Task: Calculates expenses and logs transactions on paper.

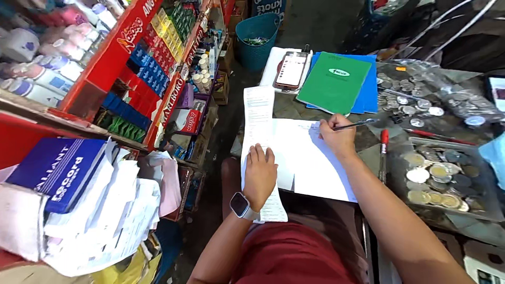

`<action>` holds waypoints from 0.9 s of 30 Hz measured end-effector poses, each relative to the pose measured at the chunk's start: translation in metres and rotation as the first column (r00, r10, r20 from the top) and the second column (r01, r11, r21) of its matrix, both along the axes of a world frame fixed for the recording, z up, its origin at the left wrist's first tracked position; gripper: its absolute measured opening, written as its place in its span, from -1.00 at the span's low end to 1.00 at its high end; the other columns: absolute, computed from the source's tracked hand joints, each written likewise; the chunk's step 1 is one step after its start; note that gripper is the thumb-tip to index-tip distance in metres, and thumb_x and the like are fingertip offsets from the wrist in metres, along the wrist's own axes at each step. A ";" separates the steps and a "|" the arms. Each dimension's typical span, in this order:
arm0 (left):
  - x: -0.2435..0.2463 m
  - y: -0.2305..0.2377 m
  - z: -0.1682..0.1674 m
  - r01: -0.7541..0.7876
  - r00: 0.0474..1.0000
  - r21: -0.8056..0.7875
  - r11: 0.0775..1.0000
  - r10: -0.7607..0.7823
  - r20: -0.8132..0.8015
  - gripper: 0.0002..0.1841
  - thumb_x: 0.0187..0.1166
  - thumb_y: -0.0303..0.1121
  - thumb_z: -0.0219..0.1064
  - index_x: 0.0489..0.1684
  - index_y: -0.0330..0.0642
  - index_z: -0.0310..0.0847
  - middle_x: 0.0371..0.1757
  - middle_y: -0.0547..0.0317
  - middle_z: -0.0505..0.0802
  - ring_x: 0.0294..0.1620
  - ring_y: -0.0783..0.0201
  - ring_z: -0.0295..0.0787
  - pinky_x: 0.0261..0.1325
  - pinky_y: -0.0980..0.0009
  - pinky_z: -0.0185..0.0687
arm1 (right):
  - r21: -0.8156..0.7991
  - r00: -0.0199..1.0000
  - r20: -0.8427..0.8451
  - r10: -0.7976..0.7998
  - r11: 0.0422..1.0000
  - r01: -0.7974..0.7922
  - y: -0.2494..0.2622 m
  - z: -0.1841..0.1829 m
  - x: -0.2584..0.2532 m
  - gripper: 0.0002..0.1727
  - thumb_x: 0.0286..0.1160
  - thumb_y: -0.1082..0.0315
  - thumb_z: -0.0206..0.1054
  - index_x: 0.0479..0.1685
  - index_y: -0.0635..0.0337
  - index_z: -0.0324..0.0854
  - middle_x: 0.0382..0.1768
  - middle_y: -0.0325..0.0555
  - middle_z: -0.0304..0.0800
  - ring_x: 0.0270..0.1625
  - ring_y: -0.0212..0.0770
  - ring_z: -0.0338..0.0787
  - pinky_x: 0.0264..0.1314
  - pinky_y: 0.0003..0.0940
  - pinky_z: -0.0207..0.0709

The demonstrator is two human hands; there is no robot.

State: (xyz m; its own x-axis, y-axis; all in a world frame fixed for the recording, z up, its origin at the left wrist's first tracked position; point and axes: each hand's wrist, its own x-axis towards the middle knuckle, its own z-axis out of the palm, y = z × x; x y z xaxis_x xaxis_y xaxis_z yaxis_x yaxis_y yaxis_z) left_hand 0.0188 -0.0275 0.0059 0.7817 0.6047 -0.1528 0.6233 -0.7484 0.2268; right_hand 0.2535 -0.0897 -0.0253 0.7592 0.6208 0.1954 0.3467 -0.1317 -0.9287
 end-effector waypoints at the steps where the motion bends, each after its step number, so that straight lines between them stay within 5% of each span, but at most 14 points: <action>1: 0.000 -0.001 0.000 0.002 1.000 0.006 1.000 -0.002 0.007 -0.42 0.79 -0.13 0.07 0.68 -0.32 0.39 0.69 -0.54 0.38 0.71 -0.45 0.29 0.67 -0.20 0.24 | 0.018 1.000 -0.009 -0.015 1.000 0.015 -0.001 0.001 -0.002 -0.67 0.50 0.54 0.28 -0.58 0.20 0.27 -0.68 -0.30 0.35 -0.66 -0.50 0.47 -0.49 -0.57 0.51; 13: -0.011 0.003 -0.017 0.019 0.985 0.144 0.989 -0.044 0.168 -0.46 0.69 -0.15 0.20 0.51 -0.36 0.58 0.53 -0.58 0.56 0.58 -0.51 0.46 0.53 -0.23 0.44 | -0.012 0.989 0.146 0.034 0.999 -0.033 0.002 -0.007 -0.001 -0.66 0.51 0.51 0.30 -0.64 0.29 0.31 -0.63 -0.16 0.37 -0.60 -0.39 0.43 -0.49 -0.52 0.41; 27: -0.012 0.003 -0.018 0.017 0.987 0.161 0.987 -0.042 0.154 -0.46 0.71 -0.14 0.15 0.53 -0.33 0.57 0.54 -0.55 0.56 0.59 -0.49 0.47 0.52 -0.23 0.44 | 0.006 0.990 0.137 -0.031 1.000 0.030 0.001 -0.008 -0.006 -0.63 0.47 0.52 0.29 -0.67 0.17 0.25 -0.65 -0.20 0.33 -0.62 -0.41 0.30 -0.56 -0.54 0.18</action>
